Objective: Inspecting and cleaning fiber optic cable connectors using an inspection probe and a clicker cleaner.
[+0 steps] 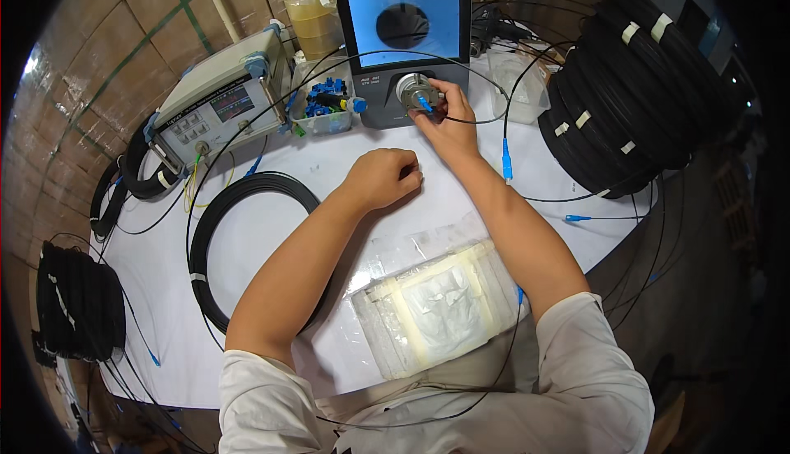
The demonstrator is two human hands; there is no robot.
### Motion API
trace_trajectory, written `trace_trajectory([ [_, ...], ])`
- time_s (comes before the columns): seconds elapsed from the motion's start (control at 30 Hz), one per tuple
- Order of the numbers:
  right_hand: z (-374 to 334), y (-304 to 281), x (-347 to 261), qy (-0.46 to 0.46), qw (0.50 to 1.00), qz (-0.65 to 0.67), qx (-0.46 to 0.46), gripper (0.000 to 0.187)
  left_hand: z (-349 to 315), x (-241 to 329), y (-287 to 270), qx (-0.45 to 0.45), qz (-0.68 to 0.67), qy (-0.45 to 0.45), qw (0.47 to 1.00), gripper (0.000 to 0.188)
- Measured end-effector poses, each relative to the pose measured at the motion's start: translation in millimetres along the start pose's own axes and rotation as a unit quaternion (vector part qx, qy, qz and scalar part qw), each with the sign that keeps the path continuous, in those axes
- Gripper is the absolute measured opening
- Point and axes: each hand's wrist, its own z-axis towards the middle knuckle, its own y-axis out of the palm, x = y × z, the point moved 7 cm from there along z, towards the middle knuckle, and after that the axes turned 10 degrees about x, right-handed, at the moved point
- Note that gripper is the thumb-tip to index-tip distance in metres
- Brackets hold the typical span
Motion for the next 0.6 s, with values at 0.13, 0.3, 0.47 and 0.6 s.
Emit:
trace_trajectory([
  [0.13,0,0,4,0.007,1.0,0.006,-0.004,0.057,1,2,0,0.007,-0.002,0.008,1.0,0.025],
  [0.3,-2,2,8,0.011,1.0,0.008,-0.003,0.057,1,2,-1,0.009,-0.002,0.006,1.0,0.025],
  [0.47,-3,2,11,0.009,1.0,0.02,0.002,0.057,0,4,-2,0.003,-0.001,0.008,1.0,0.026],
  [0.6,-3,3,14,0.019,1.0,0.021,-0.003,0.058,1,4,-2,0.003,-0.001,0.006,1.0,0.026],
])
